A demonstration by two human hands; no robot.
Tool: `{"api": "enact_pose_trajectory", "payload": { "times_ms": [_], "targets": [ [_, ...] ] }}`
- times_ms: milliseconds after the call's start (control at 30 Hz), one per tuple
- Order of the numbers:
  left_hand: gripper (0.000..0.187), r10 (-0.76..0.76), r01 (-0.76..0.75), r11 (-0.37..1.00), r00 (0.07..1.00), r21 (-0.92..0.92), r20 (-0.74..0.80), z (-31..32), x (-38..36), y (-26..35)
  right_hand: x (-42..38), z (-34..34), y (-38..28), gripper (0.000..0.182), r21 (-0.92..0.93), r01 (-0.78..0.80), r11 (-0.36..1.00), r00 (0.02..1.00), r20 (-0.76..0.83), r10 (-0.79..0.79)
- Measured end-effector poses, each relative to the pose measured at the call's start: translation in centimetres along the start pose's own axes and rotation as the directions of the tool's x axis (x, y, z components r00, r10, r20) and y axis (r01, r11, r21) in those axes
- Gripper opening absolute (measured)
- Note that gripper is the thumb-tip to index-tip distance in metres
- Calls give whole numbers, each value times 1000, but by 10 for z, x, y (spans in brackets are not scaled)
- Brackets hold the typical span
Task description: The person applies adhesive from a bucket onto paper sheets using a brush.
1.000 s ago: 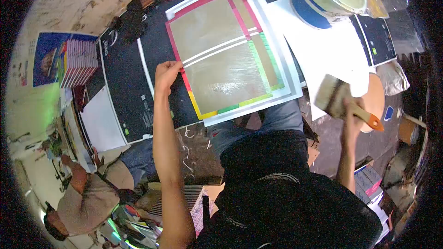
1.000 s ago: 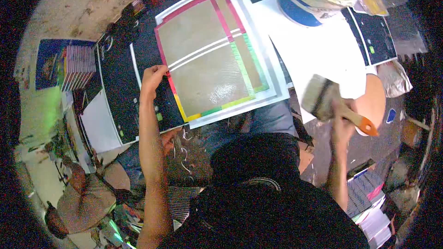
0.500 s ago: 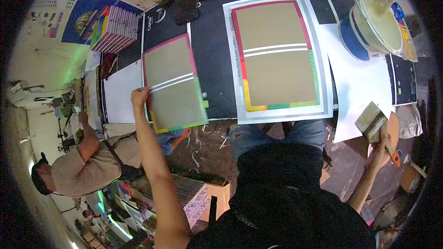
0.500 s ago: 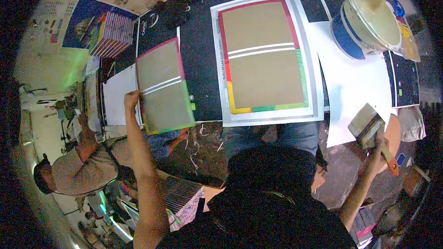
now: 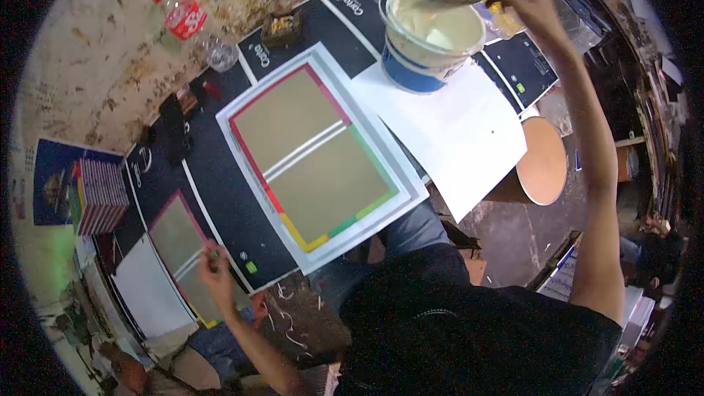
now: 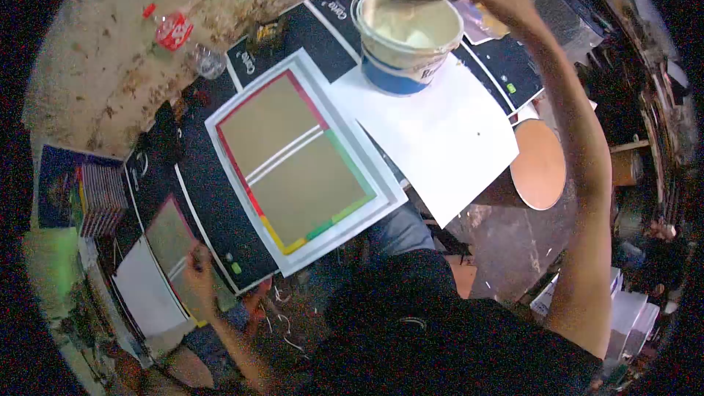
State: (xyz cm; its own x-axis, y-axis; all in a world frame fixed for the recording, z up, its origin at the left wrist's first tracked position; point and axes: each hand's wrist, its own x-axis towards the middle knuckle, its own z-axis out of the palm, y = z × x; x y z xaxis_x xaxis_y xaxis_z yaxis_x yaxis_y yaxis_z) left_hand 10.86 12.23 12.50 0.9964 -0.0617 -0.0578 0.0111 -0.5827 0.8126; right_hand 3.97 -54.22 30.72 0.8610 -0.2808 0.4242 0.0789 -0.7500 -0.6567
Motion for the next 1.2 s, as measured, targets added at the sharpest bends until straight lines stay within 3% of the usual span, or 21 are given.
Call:
{"api": "enact_pose_trajectory", "payload": {
  "times_ms": [33,67,100,133,167,200,300,333,433,500,533,567,667,733,767,800,833,1000,1100,1133,1200],
  "targets": [
    [29,27,-27,999,999,-22,33,14,-13,5,15,17,0,37,-119,-32,992,993,112,46],
    [28,54,-51,998,996,-44,67,25,-25,4,23,35,5,30,-60,-79,995,980,180,89],
    [28,49,-43,996,996,-75,80,35,-37,0,33,45,-9,35,-309,-85,947,918,345,194],
    [28,39,-29,994,995,-104,96,43,-49,-3,36,63,12,34,-241,-132,961,919,334,210],
    [29,-2,19,989,994,-149,113,49,-61,3,42,77,42,38,-312,-13,950,923,362,132],
    [30,-44,69,979,990,-193,131,52,-73,12,34,90,45,40,-320,19,947,969,239,61],
    [32,-134,157,979,977,-131,166,37,-95,-4,46,95,86,43,-340,31,940,919,379,107],
    [32,-161,177,981,972,-81,169,32,-102,-7,46,86,64,40,-262,-106,959,891,402,208],
    [33,-221,231,970,968,-79,116,14,-123,1,57,50,51,48,-181,-72,981,956,269,120],
    [32,-165,179,977,978,-111,123,7,-131,-14,69,15,36,44,-212,-162,964,942,257,215],
    [32,-172,186,978,976,-95,136,3,-134,0,70,5,24,48,-237,-221,946,960,119,254],
    [32,-178,190,979,973,-77,148,0,-137,7,70,-5,-19,35,-228,-358,906,925,47,377],
    [33,-265,270,963,957,-24,119,1,-153,-51,74,-23,-25,42,-178,-210,961,978,-45,206],
    [34,-159,154,987,982,48,106,7,-164,-53,78,-23,-25,44,-95,-139,986,987,-95,130],
    [34,-104,96,992,990,84,95,10,-171,-51,78,-24,-31,46,-184,-157,970,987,-69,147],
    [36,-223,210,973,963,97,151,7,-179,-35,74,-22,-40,48,-263,-176,949,984,-38,172],
    [37,-203,189,977,967,101,155,8,-187,-28,71,-17,-46,49,-338,-189,922,980,-8,198],
    [44,-283,255,949,947,183,150,-8,-238,-51,62,11,-18,46,-202,37,979,995,95,-18],
    [46,-289,277,951,955,140,73,-14,-273,-62,60,10,-4,42,-352,32,935,966,251,61],
    [46,-294,283,949,954,142,65,-15,-282,-63,60,13,10,42,-256,181,950,961,253,-115],
    [45,-312,303,941,949,152,42,-21,-306,-62,69,16,24,43,-315,141,938,968,241,-64]
  ]
}}
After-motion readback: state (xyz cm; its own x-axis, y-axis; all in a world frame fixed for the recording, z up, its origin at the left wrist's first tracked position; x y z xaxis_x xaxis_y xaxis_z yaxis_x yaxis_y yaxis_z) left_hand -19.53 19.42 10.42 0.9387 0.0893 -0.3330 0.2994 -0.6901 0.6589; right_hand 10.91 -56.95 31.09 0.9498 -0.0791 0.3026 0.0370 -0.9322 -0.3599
